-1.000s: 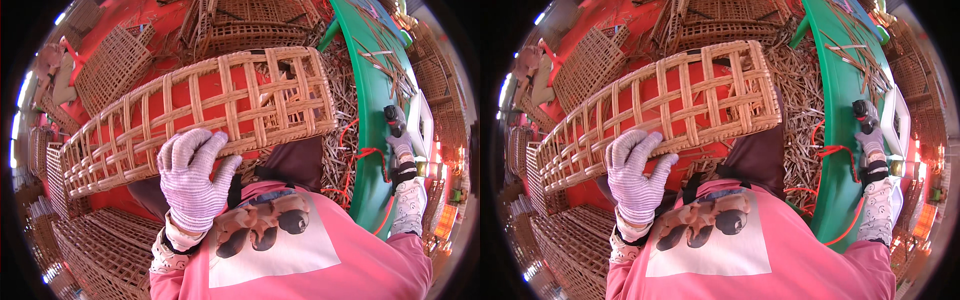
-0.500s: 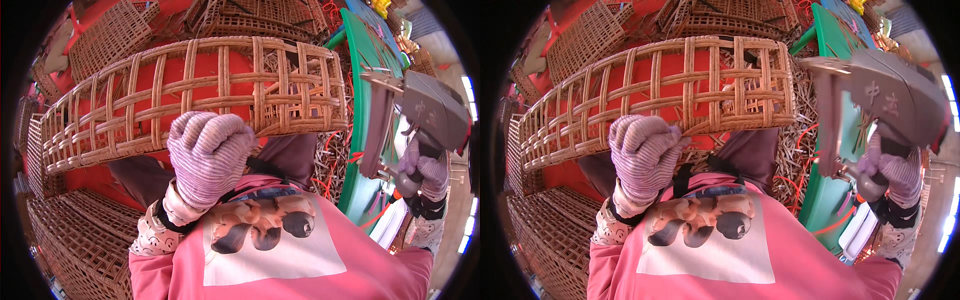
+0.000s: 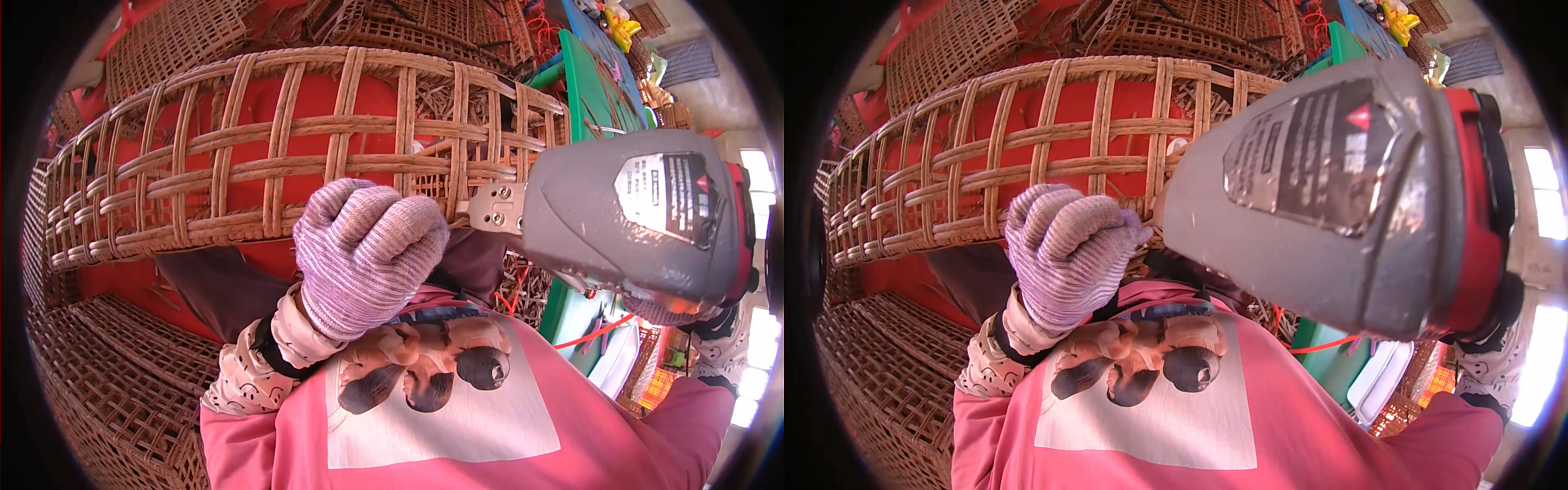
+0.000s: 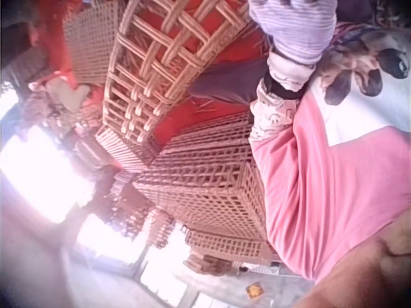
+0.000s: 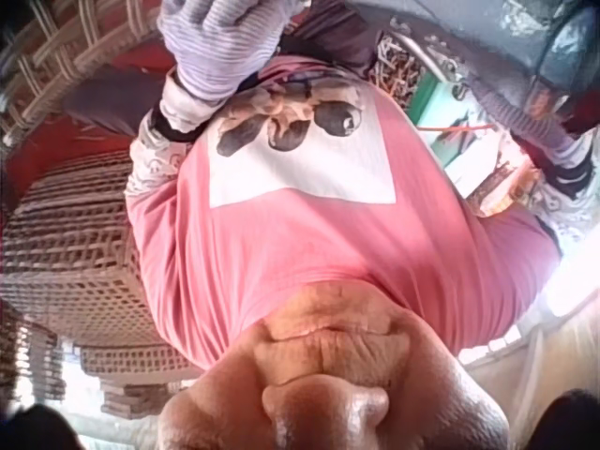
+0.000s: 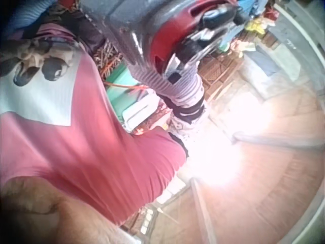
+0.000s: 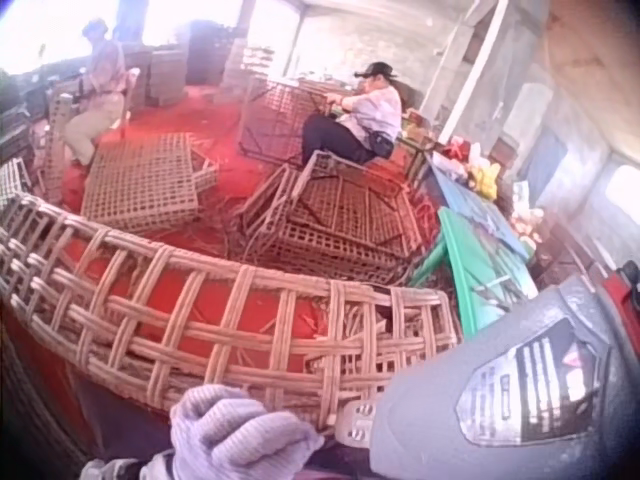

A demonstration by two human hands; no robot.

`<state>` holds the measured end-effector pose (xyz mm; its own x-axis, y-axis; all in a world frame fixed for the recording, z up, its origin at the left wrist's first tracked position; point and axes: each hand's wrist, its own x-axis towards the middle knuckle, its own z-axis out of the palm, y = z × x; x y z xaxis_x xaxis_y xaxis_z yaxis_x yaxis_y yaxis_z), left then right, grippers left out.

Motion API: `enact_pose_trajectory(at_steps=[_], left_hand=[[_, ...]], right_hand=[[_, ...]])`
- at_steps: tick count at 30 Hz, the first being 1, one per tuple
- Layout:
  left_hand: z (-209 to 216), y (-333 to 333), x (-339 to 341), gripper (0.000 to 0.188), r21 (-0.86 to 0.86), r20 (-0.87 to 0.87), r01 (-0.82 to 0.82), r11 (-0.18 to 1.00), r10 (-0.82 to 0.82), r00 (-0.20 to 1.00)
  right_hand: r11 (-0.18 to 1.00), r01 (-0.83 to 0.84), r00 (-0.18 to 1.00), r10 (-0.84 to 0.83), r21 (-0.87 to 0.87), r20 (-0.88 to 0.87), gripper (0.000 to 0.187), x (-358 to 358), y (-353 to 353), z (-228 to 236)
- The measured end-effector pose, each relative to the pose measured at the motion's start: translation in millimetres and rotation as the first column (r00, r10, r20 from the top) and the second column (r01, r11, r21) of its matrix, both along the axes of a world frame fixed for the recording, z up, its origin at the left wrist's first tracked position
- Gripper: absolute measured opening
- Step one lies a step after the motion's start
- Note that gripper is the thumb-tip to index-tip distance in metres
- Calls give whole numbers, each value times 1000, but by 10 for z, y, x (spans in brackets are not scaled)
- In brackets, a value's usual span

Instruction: The recorder uses a pneumatic nail gun and scissors to assemble a woven bamboo basket frame.

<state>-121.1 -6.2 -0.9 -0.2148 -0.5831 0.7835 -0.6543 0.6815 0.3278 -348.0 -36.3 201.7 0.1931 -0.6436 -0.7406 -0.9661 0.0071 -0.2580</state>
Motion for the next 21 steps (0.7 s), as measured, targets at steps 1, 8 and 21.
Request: enact_pose_trajectory(at_steps=[1,8,21], left_hand=[[-7,18,11,28,6,3,-11,1000,11,1000],[-25,-23,-36,26,63,-72,11,998,-7,997],[125,-38,-66,20,42,-135,-41,998,46,990]], right_hand=[[1000,-17,1000,17,12,-3,28,35,-29,-26],[998,-43,997,46,55,-56,32,251,-75,68],[795,574,787,-602,196,135,40,315,41,-25]])
